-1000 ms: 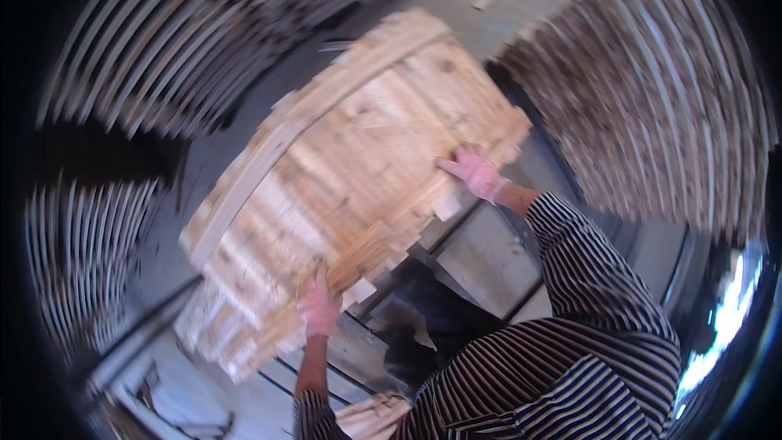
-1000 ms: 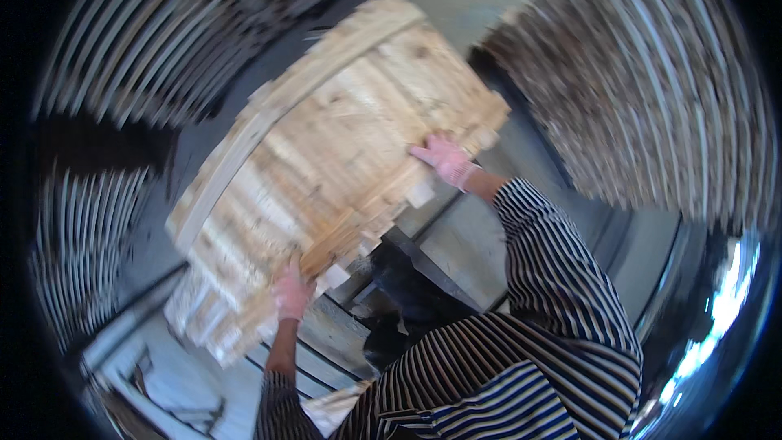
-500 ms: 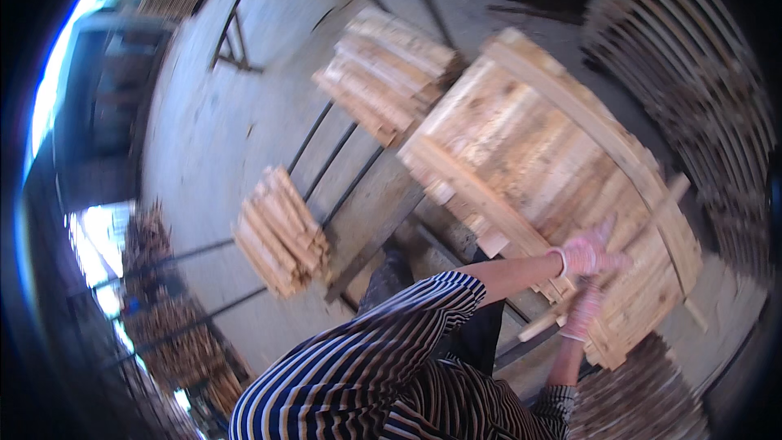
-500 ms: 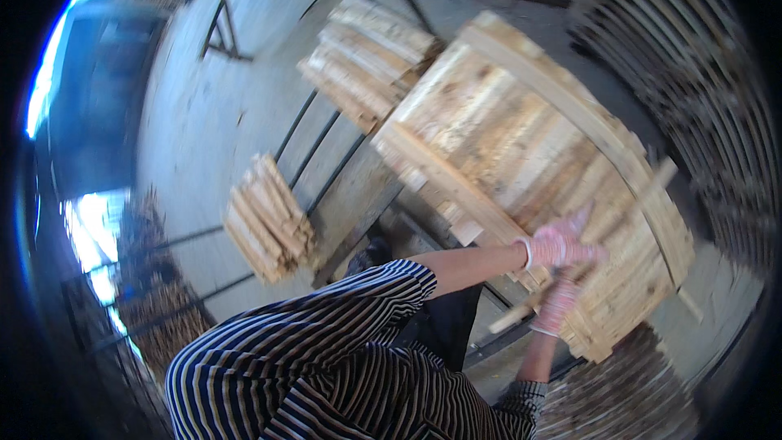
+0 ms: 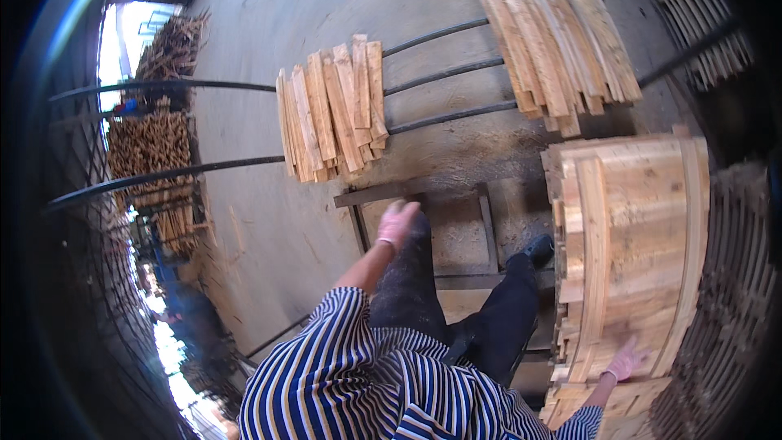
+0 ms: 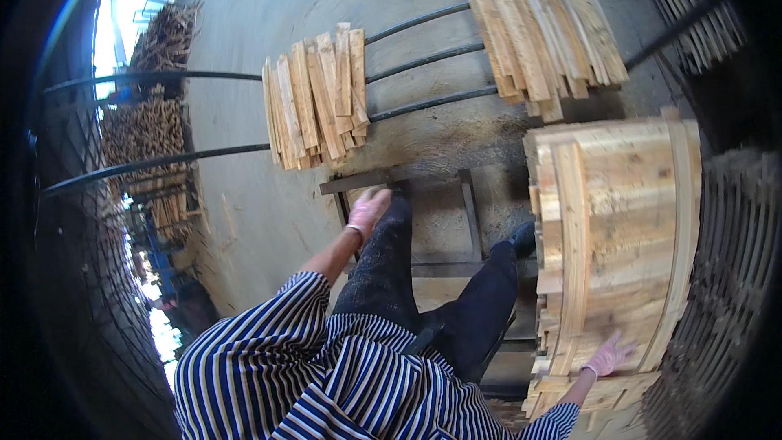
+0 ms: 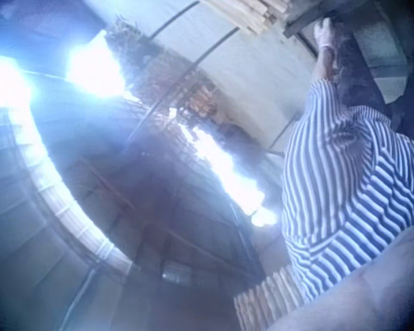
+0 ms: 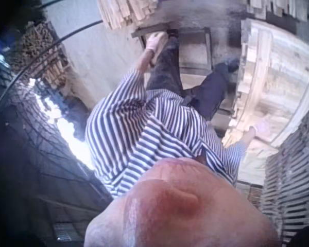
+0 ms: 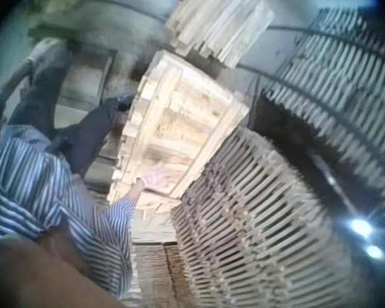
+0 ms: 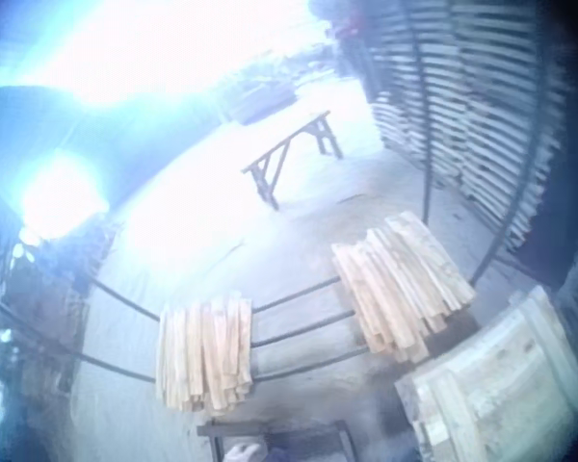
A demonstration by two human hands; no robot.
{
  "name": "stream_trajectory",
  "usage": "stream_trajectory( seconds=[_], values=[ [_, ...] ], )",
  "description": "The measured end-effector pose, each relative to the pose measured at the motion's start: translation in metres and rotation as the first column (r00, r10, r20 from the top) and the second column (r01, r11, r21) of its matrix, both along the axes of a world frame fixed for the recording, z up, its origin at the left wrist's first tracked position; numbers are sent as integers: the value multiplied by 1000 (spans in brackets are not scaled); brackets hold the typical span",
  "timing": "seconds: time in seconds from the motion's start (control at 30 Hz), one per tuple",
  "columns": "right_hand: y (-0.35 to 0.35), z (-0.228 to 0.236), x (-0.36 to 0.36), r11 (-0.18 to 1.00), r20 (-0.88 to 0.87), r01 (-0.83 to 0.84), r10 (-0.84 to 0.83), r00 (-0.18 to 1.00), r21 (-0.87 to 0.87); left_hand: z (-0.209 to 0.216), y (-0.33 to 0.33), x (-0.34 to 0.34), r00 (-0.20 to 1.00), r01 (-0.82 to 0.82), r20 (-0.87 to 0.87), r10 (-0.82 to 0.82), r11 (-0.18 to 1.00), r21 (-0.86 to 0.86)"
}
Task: The person repeatedly picks up bundles of wooden planks from a metal rack and places them onto a growing stack on the floor. The worker wears pink gloves and handles the wood by hand, moving from the rack to the stack in a continuous loop.
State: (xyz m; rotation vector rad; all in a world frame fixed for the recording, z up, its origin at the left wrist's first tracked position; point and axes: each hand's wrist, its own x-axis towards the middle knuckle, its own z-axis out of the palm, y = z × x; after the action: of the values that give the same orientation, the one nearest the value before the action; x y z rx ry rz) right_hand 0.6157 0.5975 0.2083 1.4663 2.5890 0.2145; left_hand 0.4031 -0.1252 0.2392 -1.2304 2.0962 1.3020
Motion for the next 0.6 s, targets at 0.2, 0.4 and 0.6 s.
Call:
stream_trajectory(
  seconds=[0.2, 0.4, 0.6],
  values=[
    [-346, 36, -227, 651, -410, -570, 402, 819, -501, -36, -298, 124, 947, -243, 112, 301, 900, -362],
    [-637, 1, -317, 121, -579, -673, 415, 702, -729, -100, -447, 48, 891, -424, 1, 453, 835, -352],
    [-981, -61, -354, -278, -561, -494, 527, 638, -823, -171, -556, 90, 378, -926, 127, 917, 373, 59]
  ],
)
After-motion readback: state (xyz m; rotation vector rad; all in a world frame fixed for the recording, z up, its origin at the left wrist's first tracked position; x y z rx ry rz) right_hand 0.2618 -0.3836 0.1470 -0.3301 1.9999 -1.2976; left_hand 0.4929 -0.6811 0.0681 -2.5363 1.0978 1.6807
